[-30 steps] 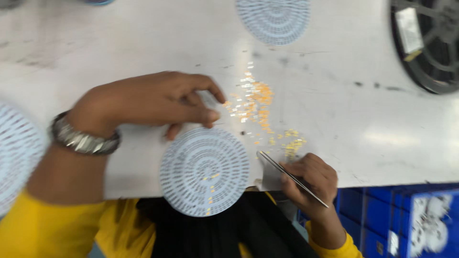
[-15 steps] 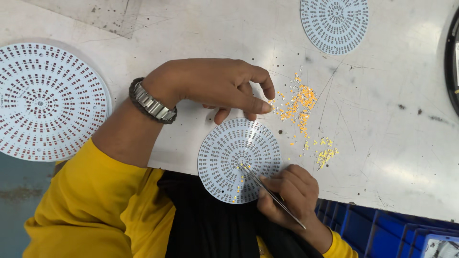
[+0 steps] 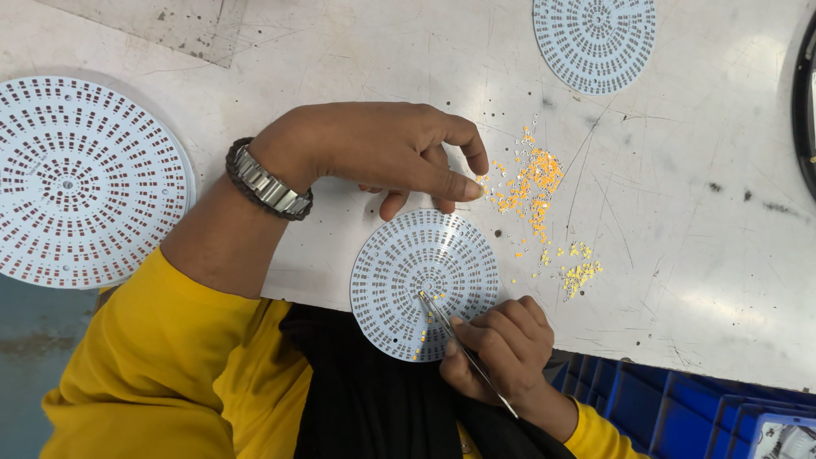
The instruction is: The person uses tweezers to pick up small yellow electronic components from a pile on the table and places them into designated spots on a circular LED panel. The person repeats this action continuously, filling multiple spots on the panel.
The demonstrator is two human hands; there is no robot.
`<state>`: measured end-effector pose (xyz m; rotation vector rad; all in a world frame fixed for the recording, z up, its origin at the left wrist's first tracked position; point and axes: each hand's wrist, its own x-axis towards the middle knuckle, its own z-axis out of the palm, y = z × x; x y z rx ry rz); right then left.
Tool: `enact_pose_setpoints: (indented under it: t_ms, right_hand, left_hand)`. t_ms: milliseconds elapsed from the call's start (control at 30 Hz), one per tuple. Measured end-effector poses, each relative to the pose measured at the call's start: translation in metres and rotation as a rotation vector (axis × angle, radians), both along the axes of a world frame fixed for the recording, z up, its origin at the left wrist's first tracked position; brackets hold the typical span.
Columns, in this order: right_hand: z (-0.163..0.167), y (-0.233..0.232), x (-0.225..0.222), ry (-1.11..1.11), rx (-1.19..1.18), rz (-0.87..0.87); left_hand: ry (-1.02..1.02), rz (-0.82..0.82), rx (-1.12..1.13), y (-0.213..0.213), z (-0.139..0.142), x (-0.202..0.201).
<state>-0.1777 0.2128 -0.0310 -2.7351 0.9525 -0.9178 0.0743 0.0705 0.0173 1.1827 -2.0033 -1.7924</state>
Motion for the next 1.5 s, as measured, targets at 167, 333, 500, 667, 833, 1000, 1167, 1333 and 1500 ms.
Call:
enact_pose_setpoints:
  t_ms: [167, 333, 500, 667, 833, 1000, 1167, 1333, 1500]
  right_hand:
    - [0.003, -0.001, 0.002, 0.006, 0.011, 0.003]
    - [0.0, 0.0, 0.0, -0.04, 0.022, 0.005]
    - [0.007, 0.003, -0.031, -0.123, 0.082, -0.118]
    - [0.01, -0.004, -0.065, -0.129, 0.06, -0.265]
    - [0.007, -0.004, -0.068, -0.14, 0.052, -0.199]
    - [0.011, -0.005, -0.064, -0.118, 0.076, -0.212]
    - [0.013, -0.005, -0.063, -0.104, 0.099, -0.181]
    - [0.013, -0.005, -0.064, -0.126, 0.092, -0.186]
    - [0.014, -0.004, -0.063, -0.113, 0.111, -0.193]
  left_hand:
    - [-0.005, -0.005, -0.012, 0.0, 0.0, 0.001]
    - [-0.005, -0.001, -0.01, 0.0, -0.001, 0.001]
    - [0.058, -0.026, 0.031, 0.0, 0.001, 0.002]
    - [-0.04, -0.015, 0.055, -0.002, 0.002, 0.004]
    - [-0.126, 0.003, 0.086, 0.0, 0.003, 0.001]
    - [-0.114, 0.006, 0.112, 0.0, 0.004, 0.001]
    - [-0.132, 0.008, 0.112, 0.0, 0.001, 0.002]
    - [-0.126, -0.003, 0.084, -0.001, -0.003, 0.0]
    - [-0.146, 0.028, 0.103, 0.001, -0.003, 0.001]
